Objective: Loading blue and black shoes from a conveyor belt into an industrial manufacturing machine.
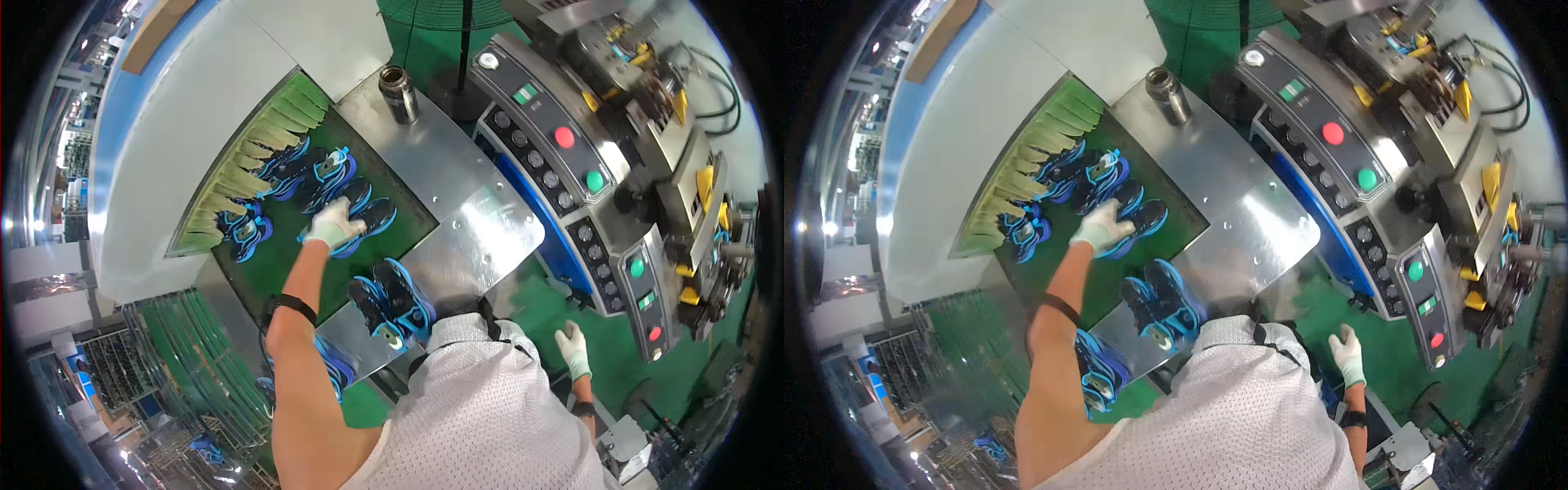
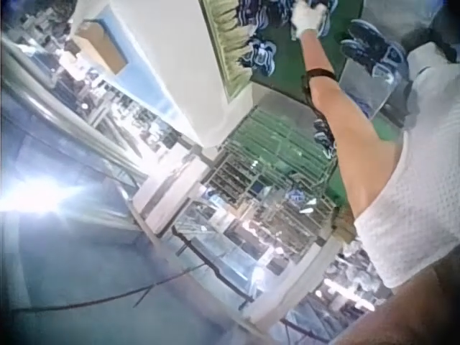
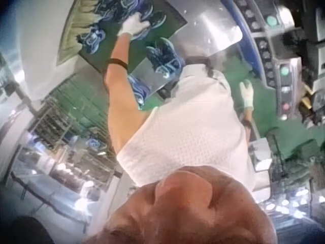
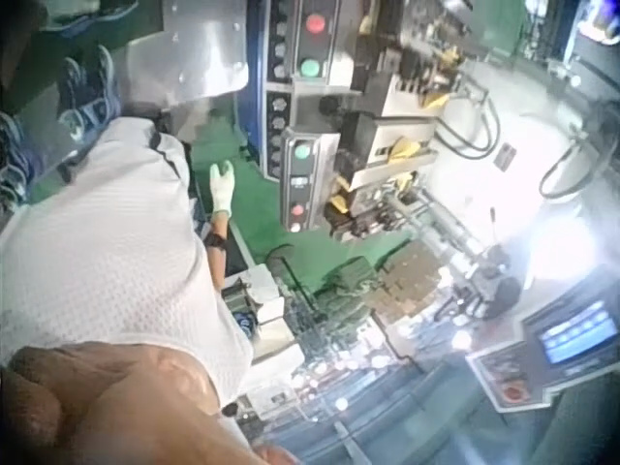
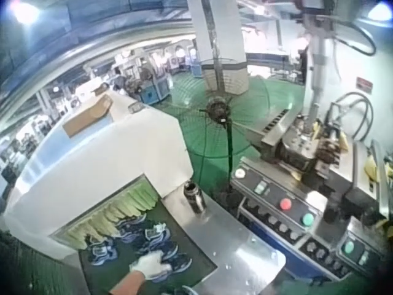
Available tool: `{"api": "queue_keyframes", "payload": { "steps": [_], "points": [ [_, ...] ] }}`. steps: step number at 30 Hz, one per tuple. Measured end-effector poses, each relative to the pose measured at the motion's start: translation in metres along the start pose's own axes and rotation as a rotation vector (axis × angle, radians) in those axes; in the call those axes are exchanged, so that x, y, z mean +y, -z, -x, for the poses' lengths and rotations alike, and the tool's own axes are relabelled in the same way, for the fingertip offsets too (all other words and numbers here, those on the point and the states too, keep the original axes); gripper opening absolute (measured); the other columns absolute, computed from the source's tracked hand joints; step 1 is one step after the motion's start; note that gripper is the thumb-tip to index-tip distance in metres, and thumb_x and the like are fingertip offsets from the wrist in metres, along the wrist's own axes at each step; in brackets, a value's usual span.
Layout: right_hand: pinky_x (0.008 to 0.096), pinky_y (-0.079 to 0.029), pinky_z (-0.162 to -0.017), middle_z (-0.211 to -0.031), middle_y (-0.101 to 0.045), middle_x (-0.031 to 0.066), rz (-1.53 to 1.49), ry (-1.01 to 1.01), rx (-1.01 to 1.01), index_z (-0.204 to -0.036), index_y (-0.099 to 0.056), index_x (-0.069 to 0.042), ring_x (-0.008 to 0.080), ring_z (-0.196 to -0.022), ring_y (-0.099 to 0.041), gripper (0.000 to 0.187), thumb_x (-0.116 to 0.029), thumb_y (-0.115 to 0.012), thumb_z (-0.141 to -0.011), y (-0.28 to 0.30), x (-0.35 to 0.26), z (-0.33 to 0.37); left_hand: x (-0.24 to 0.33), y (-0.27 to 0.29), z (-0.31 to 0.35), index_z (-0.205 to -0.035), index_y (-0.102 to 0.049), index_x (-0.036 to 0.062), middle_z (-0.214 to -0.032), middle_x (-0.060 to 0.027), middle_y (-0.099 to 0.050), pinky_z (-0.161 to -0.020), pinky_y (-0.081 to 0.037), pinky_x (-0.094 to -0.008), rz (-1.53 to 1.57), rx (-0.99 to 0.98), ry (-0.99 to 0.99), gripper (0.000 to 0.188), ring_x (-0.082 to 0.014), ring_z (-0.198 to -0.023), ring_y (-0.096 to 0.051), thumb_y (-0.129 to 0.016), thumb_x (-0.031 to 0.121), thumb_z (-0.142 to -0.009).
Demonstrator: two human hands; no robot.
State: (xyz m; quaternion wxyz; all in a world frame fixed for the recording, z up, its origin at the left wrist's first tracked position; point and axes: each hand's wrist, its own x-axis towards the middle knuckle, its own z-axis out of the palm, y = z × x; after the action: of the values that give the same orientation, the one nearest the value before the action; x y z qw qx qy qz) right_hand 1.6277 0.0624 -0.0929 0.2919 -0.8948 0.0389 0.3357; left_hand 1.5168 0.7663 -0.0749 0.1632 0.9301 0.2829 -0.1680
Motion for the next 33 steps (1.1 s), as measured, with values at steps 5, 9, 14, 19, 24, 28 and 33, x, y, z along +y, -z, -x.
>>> {"api": "queue_keyframes", "payload": {
  "steps": [5, 9, 14, 19, 24, 28, 33],
  "points": [
    [0.0386, -0.044, -0.108, -0.134, -0.06, 0.0247, 0.157, -0.127, -0.072, -0.135, -0.052, 0.009, 0.0316, -0.128, -0.058, 0.057, -0.02, -0.069, -0.089, 0.015, -0.041, 0.035, -0.001, -0.045, -0.016, -0.122, -0.056, 0.0044, -0.124, -0.0158, -0.059, -0.094, -0.055, -0.0418, -0.259, -0.266, 0.022, 0.062, -0.0325, -0.114, -0.063, -0.084, 0.035, -0.075],
    [0.0379, -0.047, -0.104, -0.128, -0.064, 0.0233, 0.214, -0.036, -0.151, -0.132, -0.054, 0.009, 0.0309, -0.122, -0.061, 0.055, -0.02, -0.07, -0.088, 0.017, -0.072, 0.01, -0.012, -0.018, -0.015, -0.124, -0.057, 0.005, -0.119, -0.0172, -0.062, -0.093, -0.054, -0.0441, -0.154, -0.269, -0.025, 0.063, -0.0347, -0.111, -0.064, -0.083, 0.037, -0.076],
    [0.036, -0.049, -0.101, -0.123, -0.067, 0.0204, -0.005, 0.318, -0.226, -0.129, -0.056, 0.008, 0.0245, -0.115, -0.065, 0.046, -0.018, -0.065, -0.093, -0.007, -0.243, -0.038, 0.053, 0.055, 0.029, -0.132, -0.054, 0.0015, -0.123, -0.0199, -0.062, -0.093, -0.052, -0.0456, 0.233, 0.103, -0.05, 0.07, -0.0394, -0.112, -0.062, -0.08, 0.038, -0.078],
    [0.0355, -0.048, -0.104, -0.126, -0.065, 0.0177, -0.771, 0.324, -0.829, -0.137, -0.053, 0.004, 0.0212, -0.114, -0.063, 0.059, -0.037, -0.066, -0.097, -0.039, -0.304, -0.08, 0.185, 0.151, 0.087, -0.132, -0.056, -0.0079, -0.117, -0.0141, -0.068, -0.096, -0.05, -0.0333, 1.093, 0.091, -0.323, 0.078, -0.0207, -0.105, -0.065, -0.086, 0.012, -0.063],
    [0.0371, -0.048, -0.104, -0.136, -0.06, 0.0076, -1.249, 0.217, -1.187, -0.142, -0.047, -0.001, 0.0178, -0.119, -0.058, 0.059, -0.038, -0.064, -0.099, -0.017, -0.323, -0.035, 0.201, 0.083, 0.028, -0.142, -0.049, -0.0007, -0.144, -0.0169, -0.052, -0.112, -0.041, -0.0427, 1.398, 0.032, -0.544, 0.072, -0.0281, -0.132, -0.051, -0.081, 0.017, -0.08],
    [0.0214, -0.052, -0.075, -0.106, -0.068, 0.0025, -1.083, 0.573, -0.749, -0.13, -0.057, 0.001, 0.0054, -0.089, -0.063, 0.063, -0.034, -0.079, -0.082, 0.079, -0.286, -0.045, 0.378, 0.207, 0.015, -0.14, -0.049, -0.0059, -0.136, -0.0161, -0.06, -0.106, -0.047, -0.0359, 1.017, 0.182, -0.865, 0.057, -0.0253, -0.124, -0.059, -0.071, 0.0, -0.087],
    [0.0258, -0.053, -0.087, -0.123, -0.064, 0.0062, -1.27, 0.488, -0.419, -0.144, -0.046, -0.002, 0.0102, -0.105, -0.063, 0.078, -0.025, -0.08, -0.079, 0.186, -0.256, -0.022, 0.477, 0.215, -0.114, -0.142, -0.046, -0.0074, -0.138, -0.0223, -0.057, -0.105, -0.048, -0.0358, 0.966, 0.131, -0.803, 0.05, -0.0277, -0.126, -0.058, -0.062, 0.006, -0.096]
  ]
}}
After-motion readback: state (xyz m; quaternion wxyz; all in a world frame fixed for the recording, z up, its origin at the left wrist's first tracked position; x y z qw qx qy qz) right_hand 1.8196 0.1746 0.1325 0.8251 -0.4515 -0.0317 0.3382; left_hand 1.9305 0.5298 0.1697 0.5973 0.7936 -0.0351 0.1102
